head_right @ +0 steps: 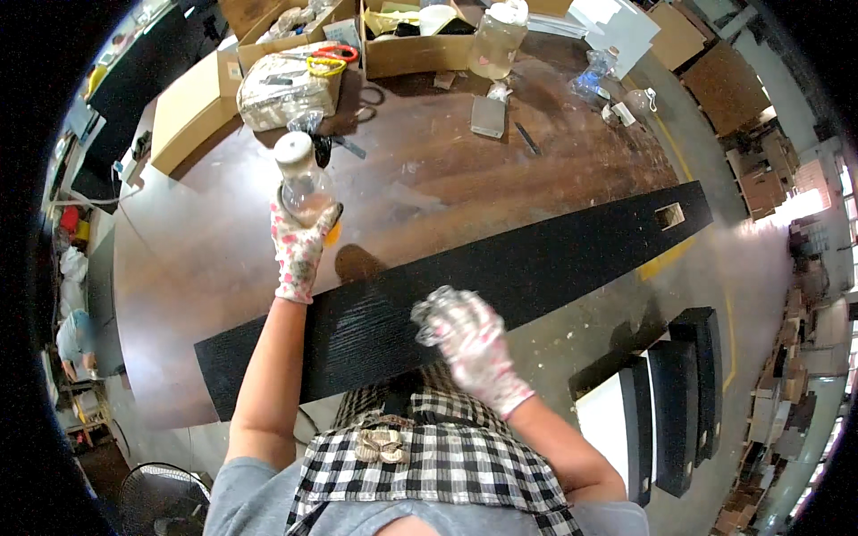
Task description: Wiping a black wooden board with a cloth and liquid in a furniture manufacturing facility.
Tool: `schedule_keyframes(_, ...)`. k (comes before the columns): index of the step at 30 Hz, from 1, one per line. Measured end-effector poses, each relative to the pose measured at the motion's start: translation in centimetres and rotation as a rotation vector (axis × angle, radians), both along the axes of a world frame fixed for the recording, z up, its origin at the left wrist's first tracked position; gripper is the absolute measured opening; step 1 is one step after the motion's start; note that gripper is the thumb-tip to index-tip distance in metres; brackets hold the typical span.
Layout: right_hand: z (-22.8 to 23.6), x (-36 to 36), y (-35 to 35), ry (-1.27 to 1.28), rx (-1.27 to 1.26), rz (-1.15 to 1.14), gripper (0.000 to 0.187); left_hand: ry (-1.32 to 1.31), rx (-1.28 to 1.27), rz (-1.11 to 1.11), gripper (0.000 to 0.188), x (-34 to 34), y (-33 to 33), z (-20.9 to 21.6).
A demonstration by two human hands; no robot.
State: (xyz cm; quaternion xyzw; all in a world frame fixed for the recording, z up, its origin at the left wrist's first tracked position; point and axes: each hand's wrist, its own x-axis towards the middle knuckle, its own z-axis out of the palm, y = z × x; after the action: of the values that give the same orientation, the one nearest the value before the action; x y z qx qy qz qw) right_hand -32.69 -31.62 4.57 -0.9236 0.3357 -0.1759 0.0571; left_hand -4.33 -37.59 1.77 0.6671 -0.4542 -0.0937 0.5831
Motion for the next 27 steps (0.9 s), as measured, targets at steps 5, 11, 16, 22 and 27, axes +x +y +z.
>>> schedule_keyframes(5, 0.2, -2.3, -1.0, -0.059, 0.042, -0.045, 0.036, 0.239, 0.01, -0.105, 0.083, -0.5, -0.2, 0.3)
schedule_keyframes(11, 0.7, 1.0, 2.2, -0.012, 0.113, 0.062, 0.03, 0.214, 0.019, -0.101, 0.082, -1.0, -0.6, 0.3)
schedule_keyframes(16, 0.5, -2.7, -1.0, -0.043, -0.046, -0.075, 0.024, 0.158, -0.004, -0.039, 0.078, -0.6, -0.2, 0.4)
schedule_keyframes(22, 0.5, 3.2, 3.3, -0.08, 0.279, 0.391, 0.02, 0.322, -0.008, -0.137, 0.08, -0.9, -1.4, 0.3)
schedule_keyframes(27, 1.2, -2.0, -0.1, -0.1, 0.2, 0.233, 0.019, 0.297, 0.017, -0.096, 0.081, 0.1, -0.9, -1.0)
